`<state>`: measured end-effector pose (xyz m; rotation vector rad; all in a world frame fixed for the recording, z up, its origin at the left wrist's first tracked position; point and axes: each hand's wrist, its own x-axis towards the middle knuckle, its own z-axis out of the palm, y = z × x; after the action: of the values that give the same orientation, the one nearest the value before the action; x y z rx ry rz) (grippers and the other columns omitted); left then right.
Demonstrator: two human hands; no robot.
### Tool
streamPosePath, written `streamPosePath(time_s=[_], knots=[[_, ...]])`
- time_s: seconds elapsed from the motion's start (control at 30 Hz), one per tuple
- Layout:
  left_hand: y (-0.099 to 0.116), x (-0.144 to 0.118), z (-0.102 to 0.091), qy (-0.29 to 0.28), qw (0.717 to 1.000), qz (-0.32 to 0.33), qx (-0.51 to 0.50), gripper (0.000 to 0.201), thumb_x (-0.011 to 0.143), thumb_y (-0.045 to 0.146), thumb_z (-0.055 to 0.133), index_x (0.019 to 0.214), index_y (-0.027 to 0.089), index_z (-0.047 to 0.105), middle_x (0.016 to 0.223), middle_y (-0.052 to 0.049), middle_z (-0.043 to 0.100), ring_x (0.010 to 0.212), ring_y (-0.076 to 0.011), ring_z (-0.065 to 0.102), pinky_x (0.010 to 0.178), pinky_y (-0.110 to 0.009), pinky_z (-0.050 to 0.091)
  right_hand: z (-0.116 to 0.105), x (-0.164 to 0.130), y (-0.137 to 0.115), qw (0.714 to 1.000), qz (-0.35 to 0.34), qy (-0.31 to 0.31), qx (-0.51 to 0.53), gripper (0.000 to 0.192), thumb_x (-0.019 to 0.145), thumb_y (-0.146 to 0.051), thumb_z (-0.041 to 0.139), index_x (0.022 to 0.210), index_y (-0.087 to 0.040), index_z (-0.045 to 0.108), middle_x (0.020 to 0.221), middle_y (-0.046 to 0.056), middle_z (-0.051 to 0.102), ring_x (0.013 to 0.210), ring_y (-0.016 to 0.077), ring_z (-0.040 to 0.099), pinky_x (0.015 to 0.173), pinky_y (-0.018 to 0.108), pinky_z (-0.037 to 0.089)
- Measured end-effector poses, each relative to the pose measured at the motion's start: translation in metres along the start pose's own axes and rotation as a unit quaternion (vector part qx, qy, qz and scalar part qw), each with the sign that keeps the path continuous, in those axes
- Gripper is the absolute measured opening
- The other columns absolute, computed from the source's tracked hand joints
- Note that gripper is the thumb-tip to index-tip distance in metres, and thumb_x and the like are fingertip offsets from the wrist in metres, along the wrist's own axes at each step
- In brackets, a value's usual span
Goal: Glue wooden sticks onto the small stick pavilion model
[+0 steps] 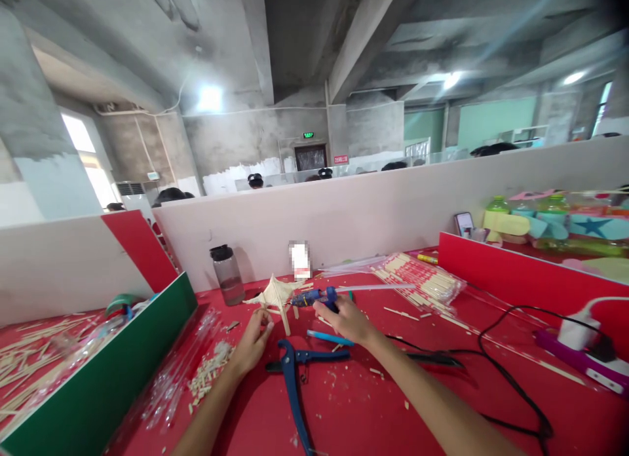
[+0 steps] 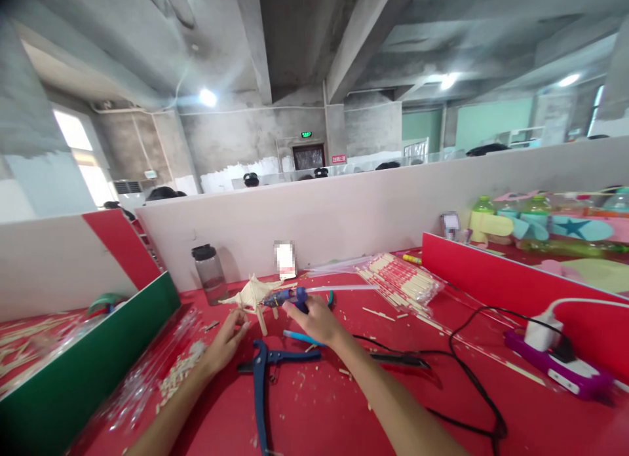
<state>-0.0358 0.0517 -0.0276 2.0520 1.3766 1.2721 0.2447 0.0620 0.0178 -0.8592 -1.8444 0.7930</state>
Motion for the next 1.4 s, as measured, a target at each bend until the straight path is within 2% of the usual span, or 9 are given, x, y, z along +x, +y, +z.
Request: streamPosePath(time_s=[0.1, 0.33, 1.03, 1.4], knots=[[-0.002, -0.001, 0.001, -0.002, 1.000, -0.001, 0.005, 0.027, 0.093, 0.046, 0.049, 0.082, 0.021, 0.051, 0.087, -0.002, 0.054, 0.083, -0.0199, 0.051, 0.079, -0.034, 0.046, 0.006, -0.001, -0.001, 1.000, -0.013, 0.021, -0.013, 0.042, 0.095, -0.053, 0.050, 0.072, -0.020, 0.060, 0.063, 0.000, 0.060, 0.064, 0.0178, 0.059, 0.064, 0.028, 0.044], [-0.004, -0.001, 0.001, -0.006, 1.000, 0.005, 0.009, 0.026, 0.094, 0.044, 0.050, 0.083, 0.021, 0.052, 0.086, -0.001, 0.053, 0.082, -0.0189, 0.051, 0.081, -0.034, 0.045, 0.007, -0.004, -0.012, 0.998, -0.020, 0.027, -0.057, 0.039, 0.096, -0.047, 0.048, 0.070, -0.020, 0.059, 0.063, 0.000, 0.060, 0.063, 0.0177, 0.057, 0.066, 0.028, 0.042], [-0.010, -0.001, 0.001, -0.019, 1.000, 0.013, 0.013, 0.021, 0.095, 0.039, 0.047, 0.084, 0.022, 0.050, 0.086, -0.001, 0.051, 0.082, -0.0185, 0.049, 0.080, -0.034, 0.046, 0.014, -0.003, -0.011, 0.996, -0.027, 0.032, -0.082, 0.040, 0.098, -0.047, 0.045, 0.073, -0.020, 0.060, 0.065, 0.001, 0.061, 0.064, 0.0178, 0.058, 0.062, 0.026, 0.039], [-0.003, -0.001, 0.000, -0.017, 1.000, -0.002, 0.005, 0.024, 0.094, 0.043, 0.049, 0.083, 0.022, 0.050, 0.087, -0.002, 0.052, 0.084, -0.0192, 0.050, 0.079, -0.033, 0.047, 0.010, -0.003, -0.012, 0.995, -0.025, 0.035, -0.094, 0.041, 0.097, -0.047, 0.047, 0.068, -0.021, 0.059, 0.062, 0.000, 0.060, 0.064, 0.0182, 0.058, 0.063, 0.026, 0.038]])
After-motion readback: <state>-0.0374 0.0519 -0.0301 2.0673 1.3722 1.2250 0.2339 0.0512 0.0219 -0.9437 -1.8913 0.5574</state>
